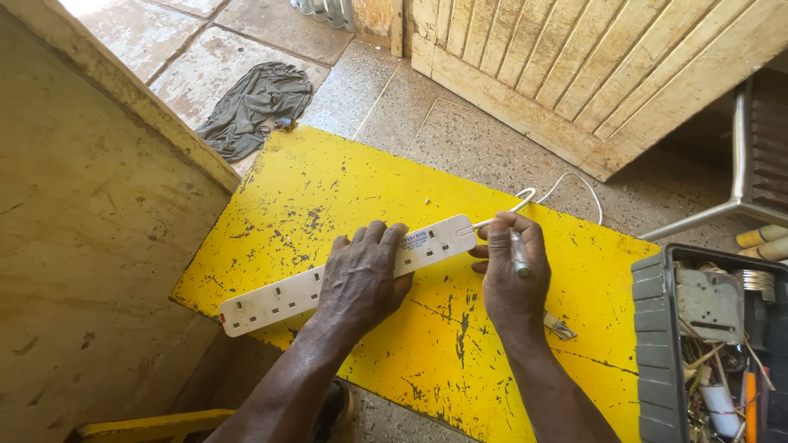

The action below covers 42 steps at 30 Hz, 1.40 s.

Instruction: Assembling the internal components and casing of a multi-socket power strip using a screwdriver.

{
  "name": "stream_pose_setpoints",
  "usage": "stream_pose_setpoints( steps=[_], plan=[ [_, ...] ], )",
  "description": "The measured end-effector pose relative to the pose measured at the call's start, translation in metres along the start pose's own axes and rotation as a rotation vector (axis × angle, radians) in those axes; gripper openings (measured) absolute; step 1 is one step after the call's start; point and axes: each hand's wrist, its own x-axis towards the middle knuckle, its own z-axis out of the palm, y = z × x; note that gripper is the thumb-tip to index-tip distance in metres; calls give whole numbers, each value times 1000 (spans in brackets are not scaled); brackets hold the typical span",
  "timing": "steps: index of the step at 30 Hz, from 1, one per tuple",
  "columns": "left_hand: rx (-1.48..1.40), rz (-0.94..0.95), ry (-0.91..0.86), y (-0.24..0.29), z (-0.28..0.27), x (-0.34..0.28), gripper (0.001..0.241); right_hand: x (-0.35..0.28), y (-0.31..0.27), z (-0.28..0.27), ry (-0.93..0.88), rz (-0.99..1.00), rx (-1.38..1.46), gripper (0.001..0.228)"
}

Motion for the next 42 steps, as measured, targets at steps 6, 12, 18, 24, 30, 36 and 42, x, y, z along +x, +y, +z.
stream_pose_setpoints(
  steps=[6,12,18,24,30,36,42],
  plan=[
    [1,1,68,4,-7,2,60,-13,-10,1,121,138,76,47],
    [10,95,170,16,7,-2,54,-17,-13,23,121,387,414,54],
    [-13,193,332,25,9,-3,46,-4,-14,14,33,507,611,74],
    [-127,112,164,5,-29,-9,79,25,19,-11,5,360,682,72],
    [-169,-62,-75,-27,-41,-15,53,48,52,-37,-35,206,860,63],
    [-204,-84,35,-29,-35,-13,54,45,44,-29,-90,209,959,72],
    [-200,-99,27,-27,-35,-14,57,51,48,-29,-66,246,941,73]
  ],
)
